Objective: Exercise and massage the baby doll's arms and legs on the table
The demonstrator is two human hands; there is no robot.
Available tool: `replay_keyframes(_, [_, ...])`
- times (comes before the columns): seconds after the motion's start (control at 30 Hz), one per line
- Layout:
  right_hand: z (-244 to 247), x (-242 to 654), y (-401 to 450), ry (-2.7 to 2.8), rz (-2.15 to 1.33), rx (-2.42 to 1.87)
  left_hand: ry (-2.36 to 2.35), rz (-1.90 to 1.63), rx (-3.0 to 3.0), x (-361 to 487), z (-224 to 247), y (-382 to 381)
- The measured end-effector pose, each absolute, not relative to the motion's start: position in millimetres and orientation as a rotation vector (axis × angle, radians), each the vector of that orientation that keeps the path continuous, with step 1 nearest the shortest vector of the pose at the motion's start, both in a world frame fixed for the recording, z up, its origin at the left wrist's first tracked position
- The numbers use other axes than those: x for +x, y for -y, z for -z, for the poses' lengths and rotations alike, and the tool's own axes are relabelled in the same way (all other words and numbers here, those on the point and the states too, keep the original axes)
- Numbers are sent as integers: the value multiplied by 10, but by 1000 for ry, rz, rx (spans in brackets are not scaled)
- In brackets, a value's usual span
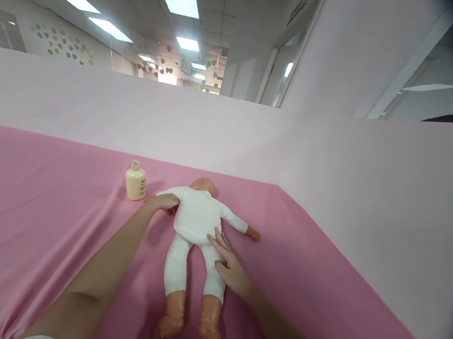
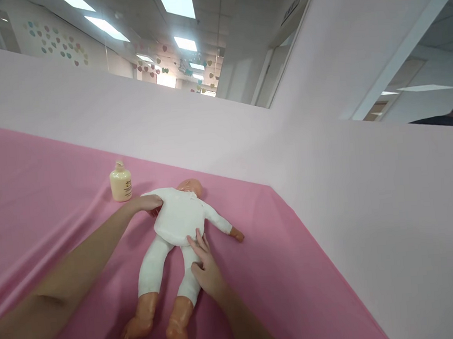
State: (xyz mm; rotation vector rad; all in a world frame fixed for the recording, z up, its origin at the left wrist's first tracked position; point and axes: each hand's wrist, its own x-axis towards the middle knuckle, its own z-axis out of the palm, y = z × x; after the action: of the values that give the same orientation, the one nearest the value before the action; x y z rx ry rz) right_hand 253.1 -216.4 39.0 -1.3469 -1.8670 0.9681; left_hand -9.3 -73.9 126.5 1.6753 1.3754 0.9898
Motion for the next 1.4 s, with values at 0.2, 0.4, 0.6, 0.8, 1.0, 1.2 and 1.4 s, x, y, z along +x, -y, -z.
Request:
replay_keyframes(0.2, [-375, 2571, 2129, 1950, -945, -1321, -1435, -991, 1948, -22, -1344, 598])
replay_keyframes(0.4, [-280, 2645, 2113, 1936, -813, -1262, -1208, -1193, 1830, 203, -787, 449])
replay_keyframes(0.6, [-273, 2717, 2096, 1834, -675, -1220, -1099, -1382, 1400, -205, -895, 196])
replay_keyframes(0.8, [-317, 2708, 1934, 1757, -464, -1187, -455, -1674, 397, -948, -1270, 28])
replay_keyframes(1.0, [-395, 2457, 1772, 1768, -442, -1173, -710, -1800, 598, -1159, -1352, -66])
replay_keyframes(1.2, [-596, 2222, 1722, 1722, -441, -1163, -895, -1798, 710, -1110, -1360, -120])
replay_keyframes(1.4, [-867, 2175, 1468, 1683, -434, -1029, -996, -1822, 816, -937, -1458, -52])
